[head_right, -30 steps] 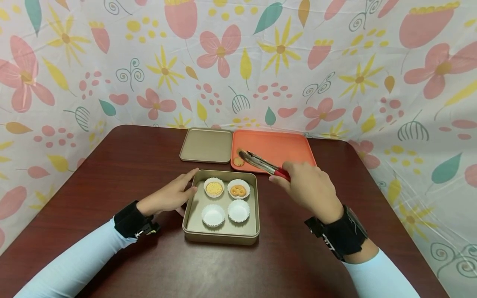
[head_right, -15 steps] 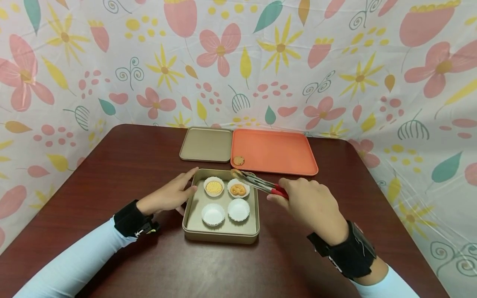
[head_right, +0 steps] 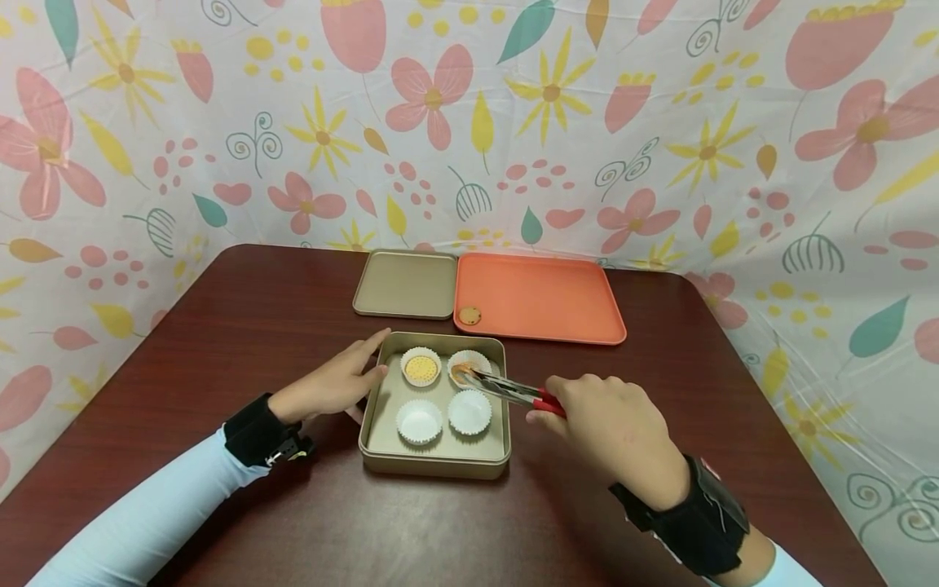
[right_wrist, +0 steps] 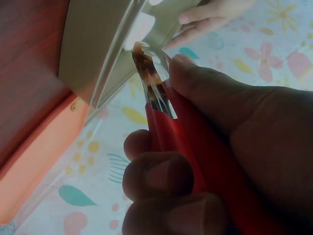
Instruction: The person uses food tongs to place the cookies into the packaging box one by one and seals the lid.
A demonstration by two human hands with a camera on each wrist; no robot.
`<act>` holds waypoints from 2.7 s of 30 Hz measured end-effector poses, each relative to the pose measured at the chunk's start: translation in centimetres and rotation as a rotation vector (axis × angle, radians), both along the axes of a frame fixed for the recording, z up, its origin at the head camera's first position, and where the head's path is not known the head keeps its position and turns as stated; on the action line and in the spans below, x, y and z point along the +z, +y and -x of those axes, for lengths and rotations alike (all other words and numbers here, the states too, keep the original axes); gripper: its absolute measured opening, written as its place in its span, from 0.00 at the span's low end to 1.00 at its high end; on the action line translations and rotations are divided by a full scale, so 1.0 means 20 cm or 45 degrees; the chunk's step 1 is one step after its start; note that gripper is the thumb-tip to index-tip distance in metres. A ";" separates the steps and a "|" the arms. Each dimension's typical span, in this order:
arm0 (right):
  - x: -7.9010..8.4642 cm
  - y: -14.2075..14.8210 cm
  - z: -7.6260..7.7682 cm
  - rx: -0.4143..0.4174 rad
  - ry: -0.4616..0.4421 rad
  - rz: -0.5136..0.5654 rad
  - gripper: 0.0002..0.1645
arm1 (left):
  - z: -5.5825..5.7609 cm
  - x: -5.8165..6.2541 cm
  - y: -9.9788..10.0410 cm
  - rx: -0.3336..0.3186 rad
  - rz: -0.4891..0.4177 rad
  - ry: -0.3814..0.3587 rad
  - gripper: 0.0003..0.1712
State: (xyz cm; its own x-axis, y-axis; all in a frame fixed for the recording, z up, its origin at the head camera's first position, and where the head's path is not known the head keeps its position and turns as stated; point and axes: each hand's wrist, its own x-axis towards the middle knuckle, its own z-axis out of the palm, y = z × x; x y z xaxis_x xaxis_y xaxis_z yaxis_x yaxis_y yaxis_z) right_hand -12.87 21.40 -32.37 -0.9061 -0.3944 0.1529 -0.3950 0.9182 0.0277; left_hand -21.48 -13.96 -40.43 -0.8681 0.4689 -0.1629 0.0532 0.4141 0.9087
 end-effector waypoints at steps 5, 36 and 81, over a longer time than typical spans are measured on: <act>-0.02 0.00 -0.02 0.021 0.037 -0.024 0.22 | 0.00 0.00 0.00 0.001 -0.011 -0.009 0.40; -0.01 -0.13 -0.07 0.219 0.359 -0.341 0.31 | 0.00 0.01 0.00 0.002 0.010 -0.023 0.40; 0.07 -0.14 -0.03 0.101 0.254 -0.061 0.38 | 0.00 -0.01 0.00 0.010 0.010 -0.001 0.40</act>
